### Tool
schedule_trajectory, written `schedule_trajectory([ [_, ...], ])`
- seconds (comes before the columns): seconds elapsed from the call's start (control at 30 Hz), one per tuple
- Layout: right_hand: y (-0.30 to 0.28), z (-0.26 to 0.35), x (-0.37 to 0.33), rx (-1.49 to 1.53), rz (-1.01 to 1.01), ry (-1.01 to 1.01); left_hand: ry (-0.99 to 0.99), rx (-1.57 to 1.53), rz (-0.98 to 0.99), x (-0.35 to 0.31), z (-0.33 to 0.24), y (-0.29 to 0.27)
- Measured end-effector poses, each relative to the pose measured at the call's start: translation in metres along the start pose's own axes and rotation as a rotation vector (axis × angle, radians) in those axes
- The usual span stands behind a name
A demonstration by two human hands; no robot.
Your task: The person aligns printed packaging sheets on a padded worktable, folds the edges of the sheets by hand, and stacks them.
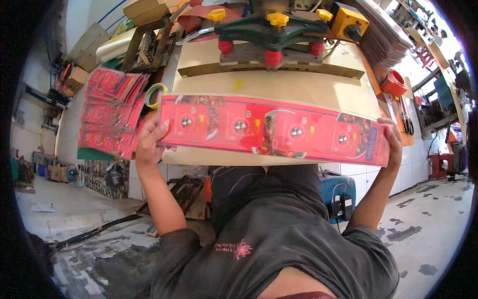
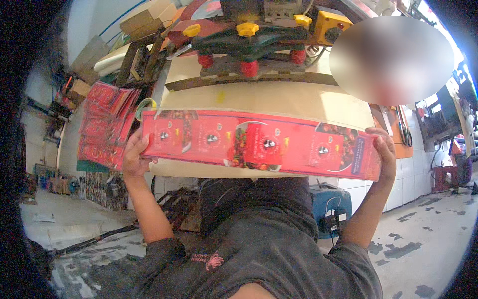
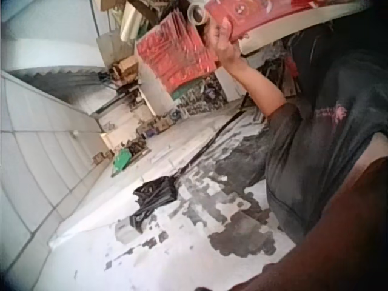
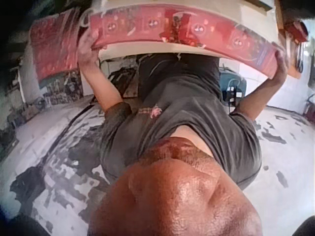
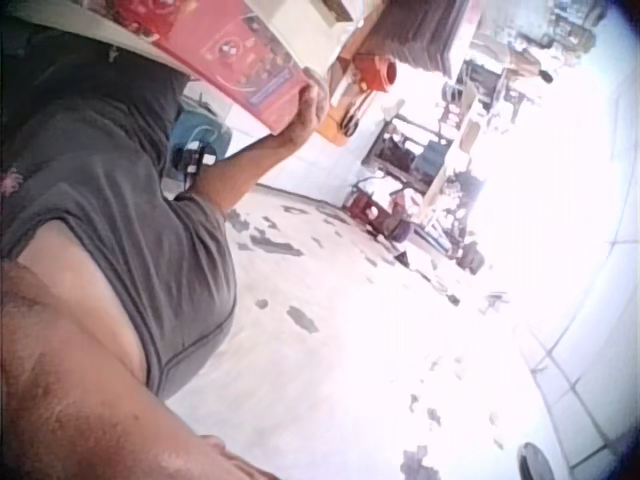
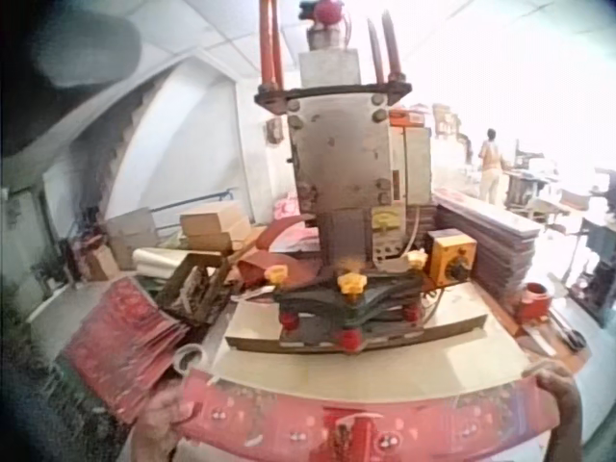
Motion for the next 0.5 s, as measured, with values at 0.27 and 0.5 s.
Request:
schedule_trajectory([
  [0.27,-0.015,-0.007,0.005,-0.076,-0.068,0.002,0.114,0.046,-0.063,0.019,-0.002,0.018],
  [0.5,0.005,-0.002,0.02,-0.172,-0.034,0.026,0.099,-0.056,-0.144,0.021,0.005,0.008],
])
Point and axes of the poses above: each hand's wrist, its own x-axis towards the middle knuckle, its own y-axis out of the palm, z = x × y, the point moved 6 cm from there along x, towards the middle knuckle, and after that the axes turned 1 degree about z, right-handed, at the moved point
